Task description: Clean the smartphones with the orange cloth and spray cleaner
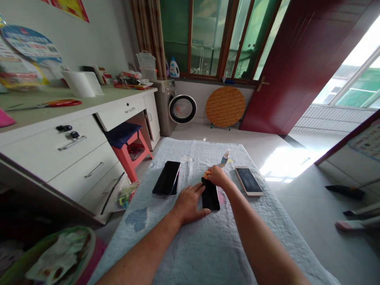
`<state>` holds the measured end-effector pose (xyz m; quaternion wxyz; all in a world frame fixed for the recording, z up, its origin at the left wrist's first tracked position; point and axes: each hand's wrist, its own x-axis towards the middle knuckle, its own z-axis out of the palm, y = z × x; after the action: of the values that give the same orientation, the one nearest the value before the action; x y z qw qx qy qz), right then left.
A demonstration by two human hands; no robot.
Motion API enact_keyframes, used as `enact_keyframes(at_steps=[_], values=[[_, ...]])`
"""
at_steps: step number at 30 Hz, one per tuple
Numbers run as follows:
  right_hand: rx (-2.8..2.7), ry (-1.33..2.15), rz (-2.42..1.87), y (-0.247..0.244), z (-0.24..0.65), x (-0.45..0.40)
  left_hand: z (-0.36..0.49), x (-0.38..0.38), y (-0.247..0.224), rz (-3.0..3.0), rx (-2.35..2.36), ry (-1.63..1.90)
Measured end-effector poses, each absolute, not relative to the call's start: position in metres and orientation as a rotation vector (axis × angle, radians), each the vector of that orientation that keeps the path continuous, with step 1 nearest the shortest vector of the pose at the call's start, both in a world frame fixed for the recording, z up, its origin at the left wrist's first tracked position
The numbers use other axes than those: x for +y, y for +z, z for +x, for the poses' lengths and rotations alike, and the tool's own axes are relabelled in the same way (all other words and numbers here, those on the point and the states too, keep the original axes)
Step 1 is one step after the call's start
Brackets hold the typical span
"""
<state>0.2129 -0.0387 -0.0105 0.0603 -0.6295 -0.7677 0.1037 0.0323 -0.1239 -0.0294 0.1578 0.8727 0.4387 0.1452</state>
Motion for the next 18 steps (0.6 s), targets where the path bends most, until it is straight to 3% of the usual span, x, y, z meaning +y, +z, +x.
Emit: enact_keyframes(at_steps=[11, 18], values=[[-2.225, 0.253, -1.972, -0.013, 0.240, -0.074, 0.032, -0.122, -0.034, 2.484, 1.225, 0.417], [-2.216, 0.441, -1.987, 0.006, 0.236, -0.113, 0.034, -0.120, -0.036, 2.486, 1.248, 0.431]])
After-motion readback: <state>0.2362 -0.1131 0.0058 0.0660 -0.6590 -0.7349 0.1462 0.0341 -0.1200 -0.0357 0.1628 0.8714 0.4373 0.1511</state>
